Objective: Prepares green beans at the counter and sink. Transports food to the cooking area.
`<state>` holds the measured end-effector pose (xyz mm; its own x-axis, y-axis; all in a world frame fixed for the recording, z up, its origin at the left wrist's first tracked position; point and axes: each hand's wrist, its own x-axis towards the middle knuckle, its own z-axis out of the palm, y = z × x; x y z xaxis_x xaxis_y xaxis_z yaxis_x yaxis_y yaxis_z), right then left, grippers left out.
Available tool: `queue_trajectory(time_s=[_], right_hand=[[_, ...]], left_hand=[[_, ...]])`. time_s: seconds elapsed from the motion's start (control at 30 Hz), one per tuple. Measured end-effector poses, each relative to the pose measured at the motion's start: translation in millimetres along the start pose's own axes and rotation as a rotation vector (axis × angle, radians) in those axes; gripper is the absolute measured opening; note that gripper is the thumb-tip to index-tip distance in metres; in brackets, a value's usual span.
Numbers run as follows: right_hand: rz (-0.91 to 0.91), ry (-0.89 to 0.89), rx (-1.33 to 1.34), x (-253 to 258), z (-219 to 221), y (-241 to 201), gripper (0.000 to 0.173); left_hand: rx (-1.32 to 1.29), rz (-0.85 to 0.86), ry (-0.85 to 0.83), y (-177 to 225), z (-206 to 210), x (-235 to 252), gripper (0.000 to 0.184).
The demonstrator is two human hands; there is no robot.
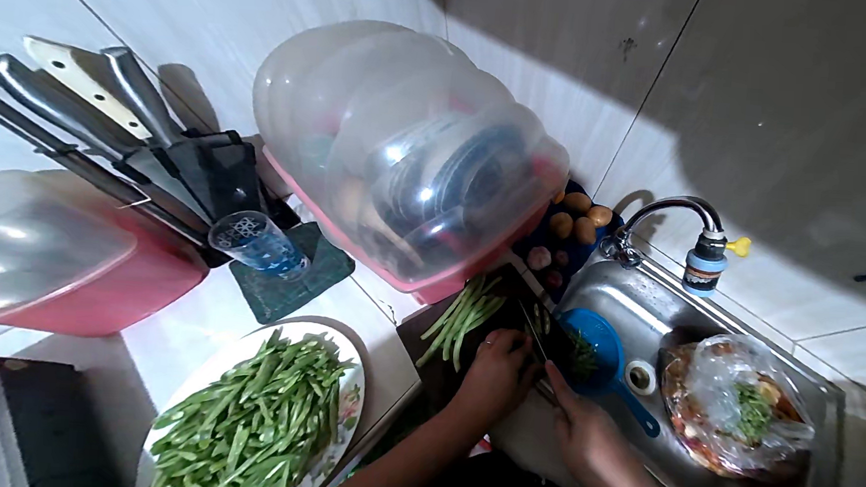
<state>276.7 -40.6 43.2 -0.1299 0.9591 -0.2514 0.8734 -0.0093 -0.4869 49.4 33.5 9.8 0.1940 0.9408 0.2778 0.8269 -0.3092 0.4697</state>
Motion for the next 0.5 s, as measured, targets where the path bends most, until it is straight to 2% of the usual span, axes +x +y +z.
queue_trajectory(time_s=[0.13,0.23,0.3,0.5], right_hand=[[-0.021,-0.056,0.044,-36,0,28,0.07],[-0.043,-0.139,0.12,-58,-18,41,0.066],[-0.062,-0.121,0.104,-65,-19,48,0.066],[-0.118,-0.122,-0.012,-78,-38,34,0.065]], left_hand=[[-0.041,0.028,0.057,-6,2,-1,0.031],[-0.056,0.02,0.068,-6,1,0,0.027],[-0.056,0.003,0.07,-5,0,1,0.027],[-0.054,-0.016,0.038,-4,-2,2,0.027]])
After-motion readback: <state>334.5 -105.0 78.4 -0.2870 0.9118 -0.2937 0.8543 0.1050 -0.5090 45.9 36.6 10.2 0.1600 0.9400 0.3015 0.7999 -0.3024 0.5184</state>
